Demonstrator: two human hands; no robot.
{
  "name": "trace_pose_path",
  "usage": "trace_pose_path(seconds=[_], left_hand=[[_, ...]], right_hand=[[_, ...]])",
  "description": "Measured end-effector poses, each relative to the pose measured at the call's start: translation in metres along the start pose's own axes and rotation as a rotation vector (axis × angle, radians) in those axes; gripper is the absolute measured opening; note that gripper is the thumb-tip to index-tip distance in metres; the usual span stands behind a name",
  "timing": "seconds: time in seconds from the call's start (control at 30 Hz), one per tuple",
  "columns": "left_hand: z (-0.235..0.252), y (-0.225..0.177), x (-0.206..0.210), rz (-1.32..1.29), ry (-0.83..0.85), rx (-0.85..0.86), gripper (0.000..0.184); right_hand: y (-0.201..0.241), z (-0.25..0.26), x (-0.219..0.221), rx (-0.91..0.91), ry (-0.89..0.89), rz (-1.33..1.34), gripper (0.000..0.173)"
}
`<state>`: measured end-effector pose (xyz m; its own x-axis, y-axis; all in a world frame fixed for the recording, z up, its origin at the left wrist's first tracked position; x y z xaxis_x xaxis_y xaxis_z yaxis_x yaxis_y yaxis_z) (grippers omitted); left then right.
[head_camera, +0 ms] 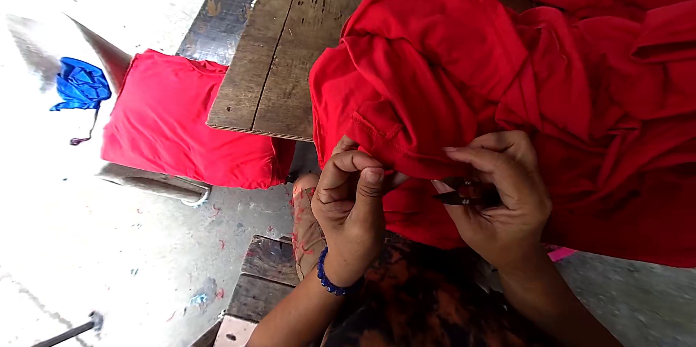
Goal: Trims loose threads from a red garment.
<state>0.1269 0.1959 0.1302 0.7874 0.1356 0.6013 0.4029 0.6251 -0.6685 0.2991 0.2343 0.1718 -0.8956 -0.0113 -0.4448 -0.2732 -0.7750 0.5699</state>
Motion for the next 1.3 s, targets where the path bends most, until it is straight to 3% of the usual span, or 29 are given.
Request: trace_pose_path(seconds=[0.13,0.27,0.4,0.63,1.3], left_hand=[[-0.001,0.000,0.003,-0.168,-0.002,-0.040,0.011],[-0.003,0.003,0.000,-0.269,-0.013,-0.069,0.015],[-0.003,-0.001,-0.005,-0.035,-0.013,-0.026,0.033],[0.001,-0.003,-0.007,0.187,-0.059,0.010,0.013],[-0.008,-0.005,0.004,0.142,0.077,0.108,0.010]], right_hand=[[0.005,0.002,-0.001,0.015,0.013,-0.074,0.031],[0.010,0.003,0.002,-0.040,-0.005,-0.121,0.017],[0.011,0.002,0.001,0.007,0.027,-0.073,0.031],[0.014,0.005,0.000,0.056,0.062,-0.101,0.027],[0.030,0.013,0.006,-0.023,0.015,-0.241,0.021]])
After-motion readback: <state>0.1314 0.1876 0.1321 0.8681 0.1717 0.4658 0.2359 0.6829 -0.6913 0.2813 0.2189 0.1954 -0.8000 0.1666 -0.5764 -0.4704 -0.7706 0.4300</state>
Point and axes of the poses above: each hand's wrist, its own z-axis towards the middle knuckle, its own x-axis out of the palm, y = z × x, the point moved 9 cm from there along z, towards the middle knuckle, and after that the axes turned 1 degree about y, right-handed, at the moved point
